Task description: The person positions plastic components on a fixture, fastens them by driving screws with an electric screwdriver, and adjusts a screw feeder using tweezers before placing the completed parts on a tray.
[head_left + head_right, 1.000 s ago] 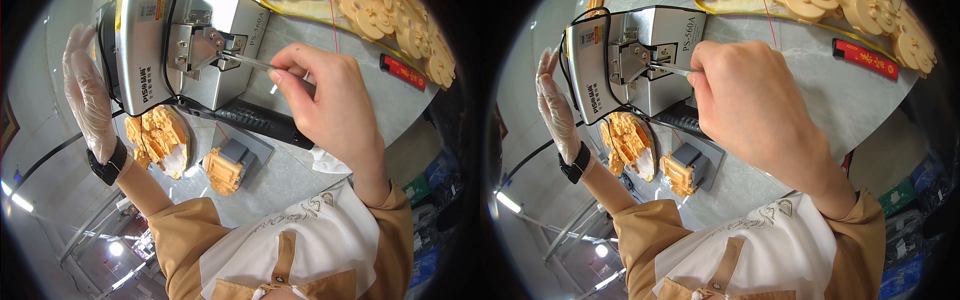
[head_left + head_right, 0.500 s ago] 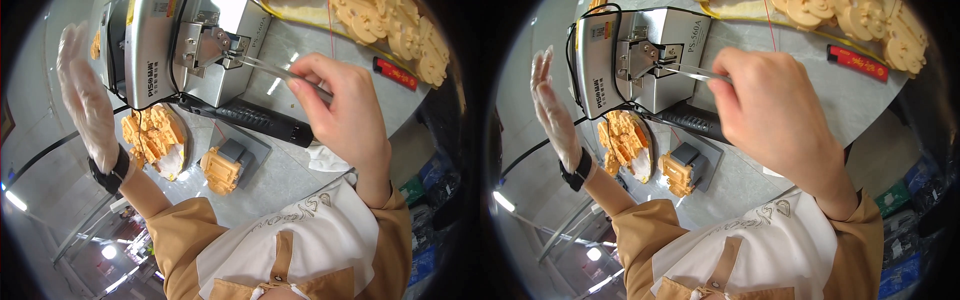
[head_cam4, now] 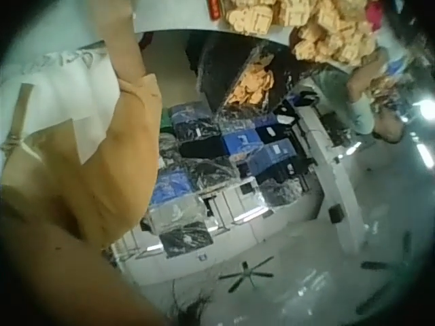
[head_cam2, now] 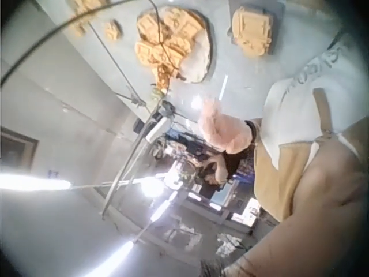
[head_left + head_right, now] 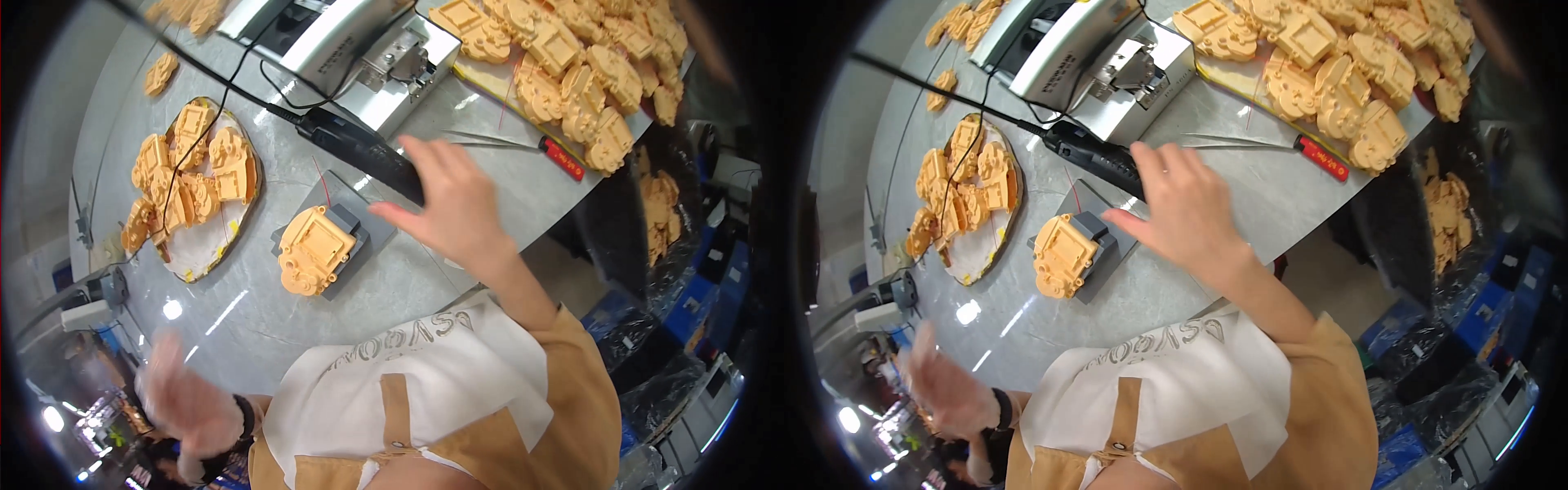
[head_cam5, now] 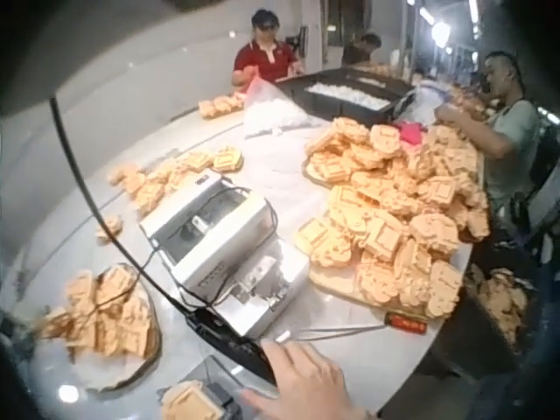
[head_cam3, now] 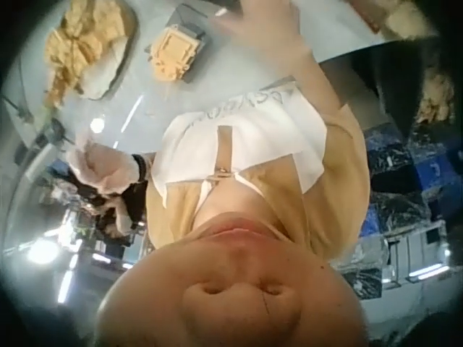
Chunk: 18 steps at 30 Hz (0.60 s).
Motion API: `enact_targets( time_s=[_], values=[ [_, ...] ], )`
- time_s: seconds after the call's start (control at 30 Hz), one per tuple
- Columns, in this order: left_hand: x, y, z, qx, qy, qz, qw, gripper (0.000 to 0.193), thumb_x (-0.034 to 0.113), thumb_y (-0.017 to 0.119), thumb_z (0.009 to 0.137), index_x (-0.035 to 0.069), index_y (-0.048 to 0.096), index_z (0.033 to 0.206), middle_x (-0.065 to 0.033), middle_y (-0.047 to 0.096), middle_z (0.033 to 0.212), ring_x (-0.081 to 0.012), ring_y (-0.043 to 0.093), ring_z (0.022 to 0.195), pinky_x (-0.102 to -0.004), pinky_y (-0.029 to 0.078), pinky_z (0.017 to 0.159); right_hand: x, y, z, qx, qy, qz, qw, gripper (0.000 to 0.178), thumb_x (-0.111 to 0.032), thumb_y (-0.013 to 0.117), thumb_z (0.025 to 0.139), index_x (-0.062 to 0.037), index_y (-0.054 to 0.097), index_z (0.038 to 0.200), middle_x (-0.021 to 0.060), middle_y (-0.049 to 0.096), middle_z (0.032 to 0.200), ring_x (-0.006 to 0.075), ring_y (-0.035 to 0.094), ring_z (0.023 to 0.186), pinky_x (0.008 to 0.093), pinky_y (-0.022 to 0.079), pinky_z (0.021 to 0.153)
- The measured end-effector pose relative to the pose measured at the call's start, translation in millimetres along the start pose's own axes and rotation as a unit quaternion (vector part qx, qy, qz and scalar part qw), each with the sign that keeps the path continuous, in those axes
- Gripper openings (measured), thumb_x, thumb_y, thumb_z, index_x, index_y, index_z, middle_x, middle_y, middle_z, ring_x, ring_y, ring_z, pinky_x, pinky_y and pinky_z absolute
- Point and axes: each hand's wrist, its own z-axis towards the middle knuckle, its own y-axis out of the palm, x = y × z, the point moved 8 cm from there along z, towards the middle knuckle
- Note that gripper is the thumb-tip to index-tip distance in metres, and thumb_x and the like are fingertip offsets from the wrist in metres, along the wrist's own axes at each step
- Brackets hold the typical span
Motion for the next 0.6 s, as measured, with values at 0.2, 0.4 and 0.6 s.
enact_targets(
  time_s=[0.2, 0.4, 0.6],
  values=[
    [-42.5, 10.7, -48.0, 0.06, -0.128, 0.029, 0.99, 0.074, 0.059, 0.032, 0.089, -0.004, 0.039, 0.129, -0.0189, 0.056, 0.11, -0.0296, 0.053, 0.107, -0.0444, 0.035, 0.097, 3.0, 39.6, 18.1, -0.062, 0.035, 0.004, 0.997, 0.046, -0.013, 0.07, 0.064, -0.0011, 0.046, 0.101, 0.0149, 0.058, 0.084, 0.03, 0.058, 0.079, 0.0392, 0.049, 0.066],
    [-55.5, -9.7, -75.3, 0.103, -0.167, 0.037, 0.98, 0.075, 0.06, 0.034, 0.088, -0.003, 0.04, 0.129, -0.018, 0.057, 0.11, -0.0293, 0.054, 0.106, -0.0442, 0.034, 0.098, -5.4, 1.7, 10.5, -0.014, 0.008, 0.33, 0.944, 0.059, -0.003, 0.064, 0.061, -0.0031, 0.036, 0.113, 0.0073, 0.054, 0.073, 0.0183, 0.058, 0.07, 0.0305, 0.047, 0.062],
    [-61.4, -3.7, -80.5, 0.126, -0.213, 0.063, 0.967, 0.076, 0.062, 0.034, 0.087, -0.003, 0.041, 0.127, -0.0172, 0.059, 0.108, -0.0287, 0.055, 0.105, -0.0435, 0.032, 0.099, -7.0, -96.8, 64.8, 0.212, -0.095, 0.462, 0.856, 0.036, 0.001, 0.054, 0.078, -0.001, 0.04, 0.111, 0.012, 0.054, 0.081, 0.0192, 0.056, 0.06, 0.0323, 0.049, 0.058]
  ],
)
